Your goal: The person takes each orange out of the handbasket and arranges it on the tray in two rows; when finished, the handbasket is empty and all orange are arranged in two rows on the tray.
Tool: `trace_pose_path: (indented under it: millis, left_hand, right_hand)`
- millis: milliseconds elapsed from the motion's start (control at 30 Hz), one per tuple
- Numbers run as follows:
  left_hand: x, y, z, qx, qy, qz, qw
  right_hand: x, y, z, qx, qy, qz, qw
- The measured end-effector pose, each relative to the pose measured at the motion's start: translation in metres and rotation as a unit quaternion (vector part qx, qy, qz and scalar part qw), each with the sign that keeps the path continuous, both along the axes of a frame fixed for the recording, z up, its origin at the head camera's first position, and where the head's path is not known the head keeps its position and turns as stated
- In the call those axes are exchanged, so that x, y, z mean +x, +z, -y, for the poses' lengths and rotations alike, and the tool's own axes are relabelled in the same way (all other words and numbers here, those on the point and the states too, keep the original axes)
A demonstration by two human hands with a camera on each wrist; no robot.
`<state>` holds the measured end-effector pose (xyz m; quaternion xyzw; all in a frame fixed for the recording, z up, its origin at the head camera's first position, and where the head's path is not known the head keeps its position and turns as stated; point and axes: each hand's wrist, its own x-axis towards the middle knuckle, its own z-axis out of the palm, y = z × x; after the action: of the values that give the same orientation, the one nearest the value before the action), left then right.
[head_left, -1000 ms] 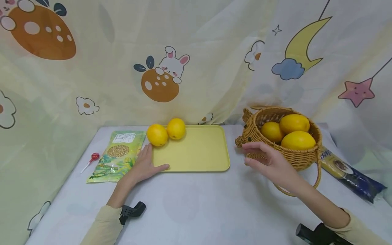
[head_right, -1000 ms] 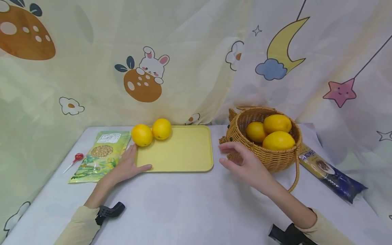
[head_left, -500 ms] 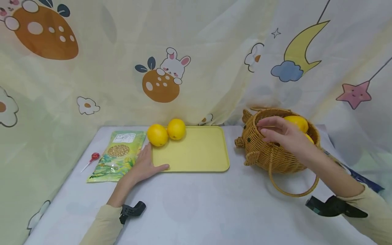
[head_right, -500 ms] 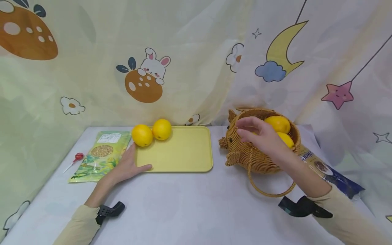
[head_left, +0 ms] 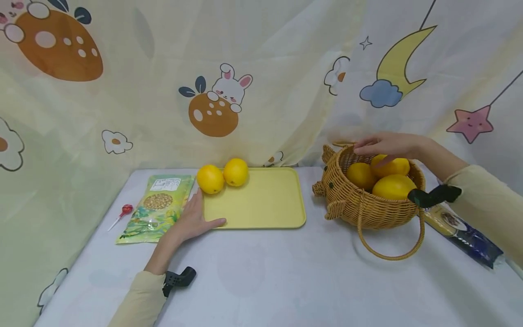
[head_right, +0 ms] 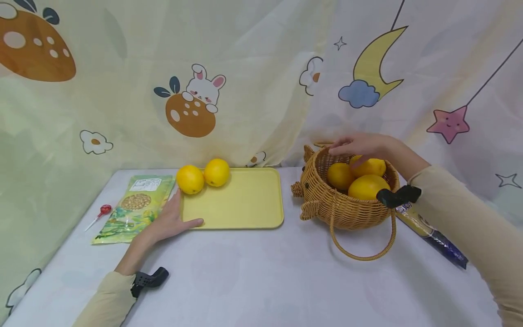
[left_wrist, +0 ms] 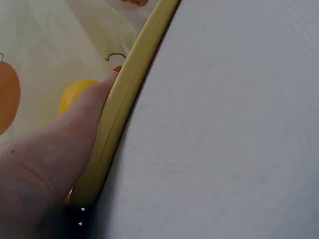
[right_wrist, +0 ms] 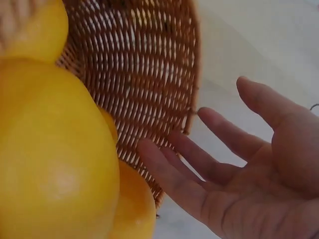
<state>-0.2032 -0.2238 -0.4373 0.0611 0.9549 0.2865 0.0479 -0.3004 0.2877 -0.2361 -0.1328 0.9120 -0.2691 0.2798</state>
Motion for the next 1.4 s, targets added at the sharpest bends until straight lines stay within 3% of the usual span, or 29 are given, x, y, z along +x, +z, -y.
trace_pose_path:
  millis: [333, 533, 933, 1400]
  left_hand:
    - [0.000, -0.002, 0.000, -0.002, 0.006, 0.019, 0.9998]
    - [0.000, -0.002, -0.001, 0.006, 0.005, 0.008, 0.9999]
    - [-0.001, -0.005, -0.002, 0.004, 0.000, 0.003, 1.0000]
    - [-0.001, -0.007, 0.000, -0.002, 0.001, -0.005, 1.0000]
  right_hand:
    - [-0.031, -0.007, 0.007, 0.066, 0.036, 0.064, 0.9952]
    - [-0.046, -0.014, 0.010, 0.093, 0.069, 0.111, 0.9870]
    - [-0.058, -0.027, 0.011, 0.051, 0.046, 0.227, 0.9715]
    - [-0.071, -0.047, 0.014, 0.045, -0.020, 0.246, 0.9680]
